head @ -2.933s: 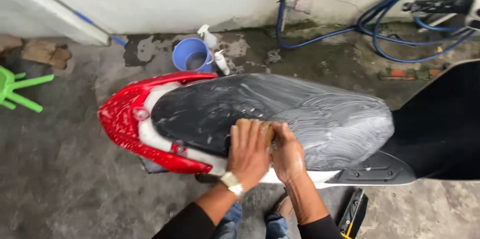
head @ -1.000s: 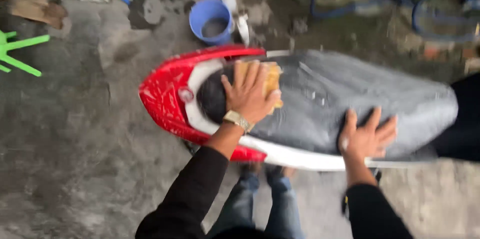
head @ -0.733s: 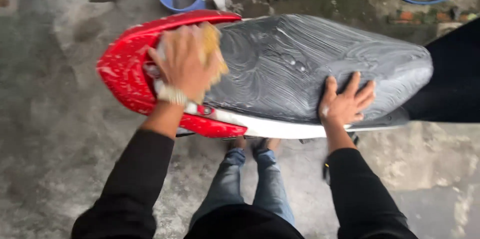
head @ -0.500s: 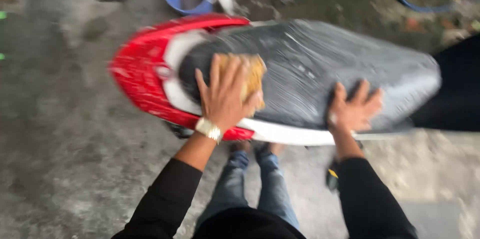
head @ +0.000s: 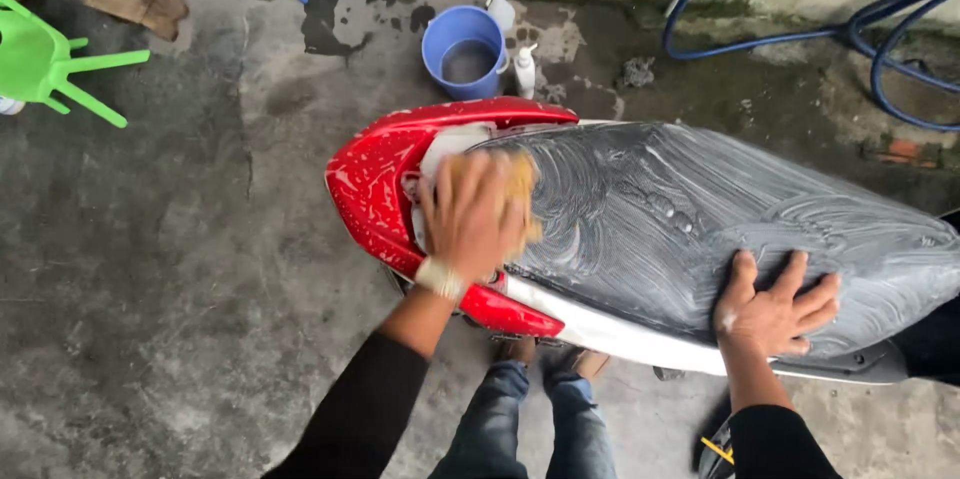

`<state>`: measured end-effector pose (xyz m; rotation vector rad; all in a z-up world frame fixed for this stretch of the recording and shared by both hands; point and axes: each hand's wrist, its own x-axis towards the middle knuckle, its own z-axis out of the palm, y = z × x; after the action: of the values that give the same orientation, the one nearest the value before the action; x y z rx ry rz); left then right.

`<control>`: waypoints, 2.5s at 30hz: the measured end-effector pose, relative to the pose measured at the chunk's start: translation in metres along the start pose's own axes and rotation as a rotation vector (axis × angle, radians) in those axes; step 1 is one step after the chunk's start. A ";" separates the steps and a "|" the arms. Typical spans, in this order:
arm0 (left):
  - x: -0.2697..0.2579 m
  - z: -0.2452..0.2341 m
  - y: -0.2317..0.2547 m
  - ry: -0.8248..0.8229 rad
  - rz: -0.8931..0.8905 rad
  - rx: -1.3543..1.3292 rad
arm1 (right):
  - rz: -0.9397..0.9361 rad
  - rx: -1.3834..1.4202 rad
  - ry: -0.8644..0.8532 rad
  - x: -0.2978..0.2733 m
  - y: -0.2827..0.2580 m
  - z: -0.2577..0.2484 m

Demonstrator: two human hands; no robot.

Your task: The person scrubs the seat, front fairing, and handlebars of a white scooter using a soapy sponge. They move around the vehicle to clean various surfaces, including the dashboard and side panels, while wearing a watch on their left wrist.

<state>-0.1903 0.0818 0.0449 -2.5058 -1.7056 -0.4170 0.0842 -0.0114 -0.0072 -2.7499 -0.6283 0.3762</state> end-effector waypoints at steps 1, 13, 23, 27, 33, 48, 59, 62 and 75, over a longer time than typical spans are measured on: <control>0.016 0.001 0.001 -0.072 -0.083 -0.039 | 0.015 0.014 -0.002 0.000 0.001 0.000; 0.039 0.039 0.021 -0.047 -0.066 -0.207 | -0.010 0.066 0.023 -0.002 0.005 0.007; 0.102 0.035 -0.051 -0.214 0.035 0.346 | -0.041 0.084 0.077 0.000 0.008 0.005; 0.106 0.055 -0.096 -0.373 -0.257 -0.031 | -0.073 0.047 0.122 0.004 0.015 0.013; 0.143 0.063 -0.019 -0.692 -0.028 -0.123 | -0.044 0.045 0.055 0.003 0.010 0.011; 0.044 0.020 -0.031 -0.007 0.380 -0.372 | -0.082 0.058 0.071 0.002 0.015 0.018; -0.015 0.028 0.010 -0.051 0.044 -0.101 | -0.008 0.009 0.076 0.009 0.020 0.019; -0.027 -0.045 -0.010 0.032 0.149 -0.123 | -0.076 0.079 0.083 -0.003 0.009 0.008; -0.065 -0.007 -0.082 0.256 -0.511 -0.025 | -0.091 0.010 0.105 0.001 0.013 0.011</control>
<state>-0.2898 0.0524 0.0273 -1.8953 -2.2136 -0.7576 0.0868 -0.0197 -0.0218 -2.6992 -0.7184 0.2132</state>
